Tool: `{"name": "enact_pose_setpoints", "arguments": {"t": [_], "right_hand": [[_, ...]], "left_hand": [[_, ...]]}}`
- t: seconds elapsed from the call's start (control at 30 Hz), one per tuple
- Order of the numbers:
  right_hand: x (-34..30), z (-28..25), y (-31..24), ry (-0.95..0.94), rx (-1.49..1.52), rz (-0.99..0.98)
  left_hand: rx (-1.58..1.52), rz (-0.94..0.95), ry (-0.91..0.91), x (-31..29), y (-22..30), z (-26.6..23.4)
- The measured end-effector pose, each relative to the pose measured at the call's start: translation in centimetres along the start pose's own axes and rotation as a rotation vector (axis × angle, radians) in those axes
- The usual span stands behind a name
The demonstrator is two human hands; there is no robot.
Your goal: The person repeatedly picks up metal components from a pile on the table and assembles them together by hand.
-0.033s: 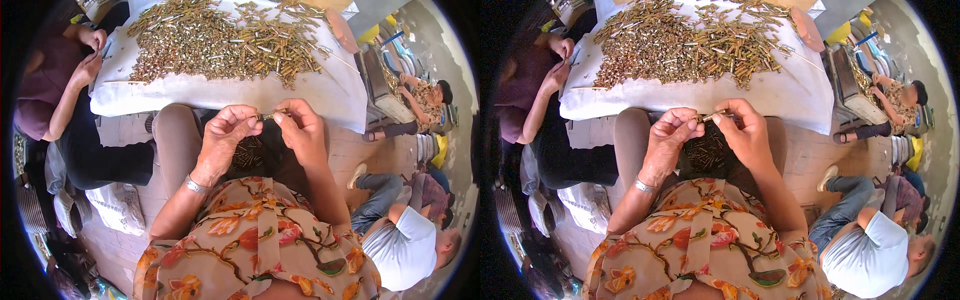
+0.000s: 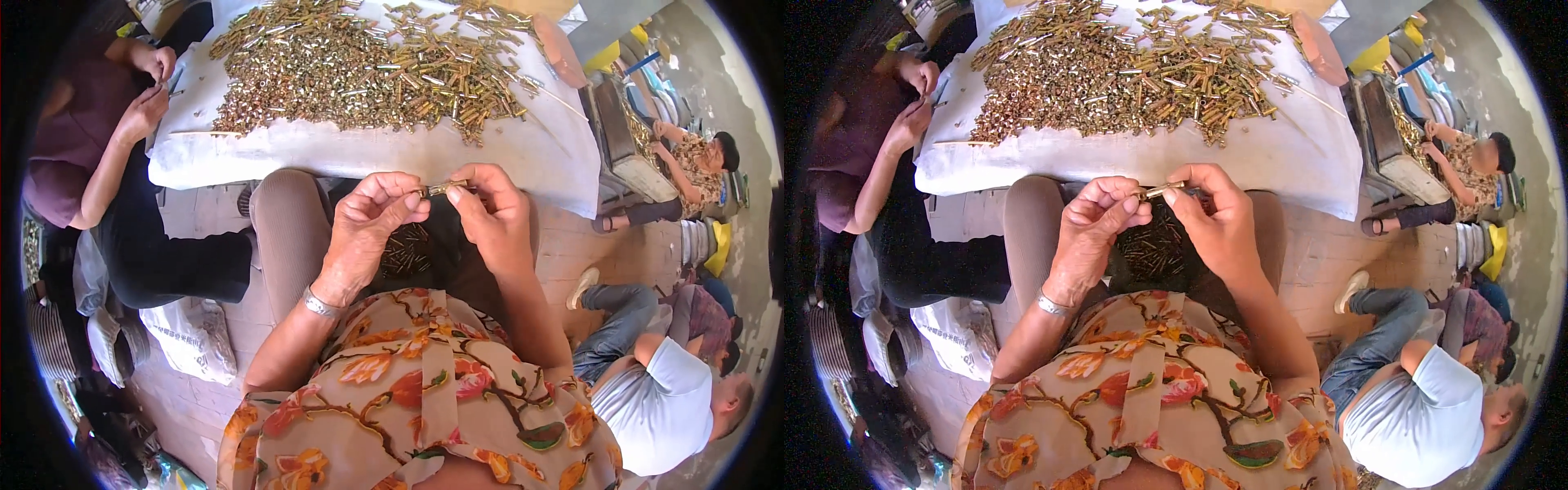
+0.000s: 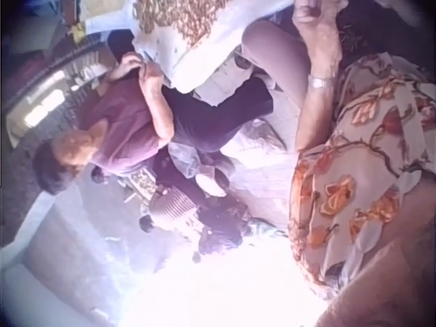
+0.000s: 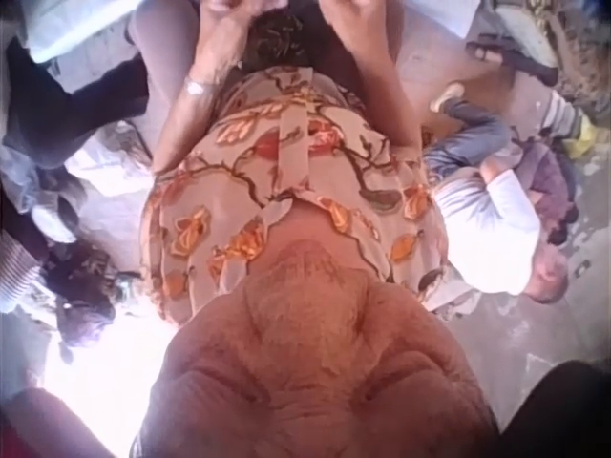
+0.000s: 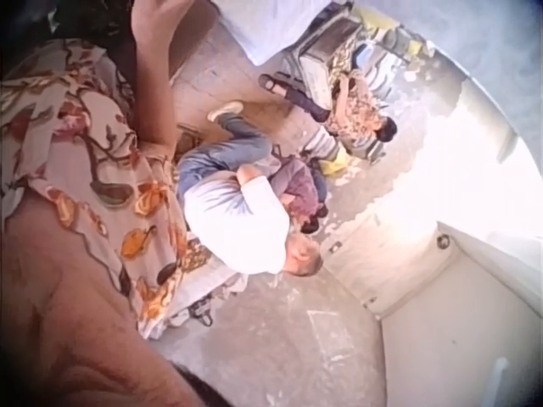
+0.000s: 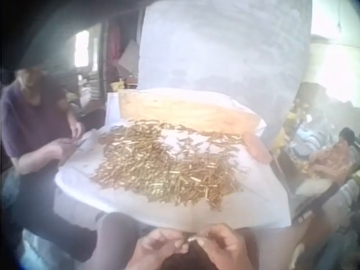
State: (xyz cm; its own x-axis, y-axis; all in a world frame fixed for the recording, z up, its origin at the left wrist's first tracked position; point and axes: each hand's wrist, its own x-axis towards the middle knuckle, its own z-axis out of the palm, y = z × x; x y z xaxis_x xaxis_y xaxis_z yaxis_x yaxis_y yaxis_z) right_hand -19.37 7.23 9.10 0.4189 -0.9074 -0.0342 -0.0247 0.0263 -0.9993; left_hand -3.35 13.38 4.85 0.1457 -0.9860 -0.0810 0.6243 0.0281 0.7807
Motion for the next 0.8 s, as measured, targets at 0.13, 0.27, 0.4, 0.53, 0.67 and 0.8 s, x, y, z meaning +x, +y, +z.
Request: {"name": "enact_pose_setpoints", "arguments": {"t": [0.13,0.27,0.4,0.53,0.67,0.8], "right_hand": [[-0.8,0.8,1.1,0.073,-0.112,-0.217],[-1.3,1.3,1.1,0.078,-0.159,-0.32],[-1.3,1.2,1.6,0.066,-0.208,-0.376],[-1.2,1.2,1.5,0.041,-0.317,-0.48],[-0.9,1.1,1.4,0.025,-0.389,-0.557],[-1.0,0.6,0.9,-0.012,-0.409,-0.515]], "left_hand": [[-0.013,0.01,0.021,-0.9,0.5,0.4],[-0.038,0.018,0.023,-1.3,0.7,0.4],[-0.021,0.062,0.025,-1.3,0.6,0.1],[0.001,0.057,0.011,-1.3,0.9,-0.1],[0.127,0.117,-0.021,-1.3,1.2,-0.3],[0.255,0.109,-0.096,-1.2,2.2,-0.7]]}}
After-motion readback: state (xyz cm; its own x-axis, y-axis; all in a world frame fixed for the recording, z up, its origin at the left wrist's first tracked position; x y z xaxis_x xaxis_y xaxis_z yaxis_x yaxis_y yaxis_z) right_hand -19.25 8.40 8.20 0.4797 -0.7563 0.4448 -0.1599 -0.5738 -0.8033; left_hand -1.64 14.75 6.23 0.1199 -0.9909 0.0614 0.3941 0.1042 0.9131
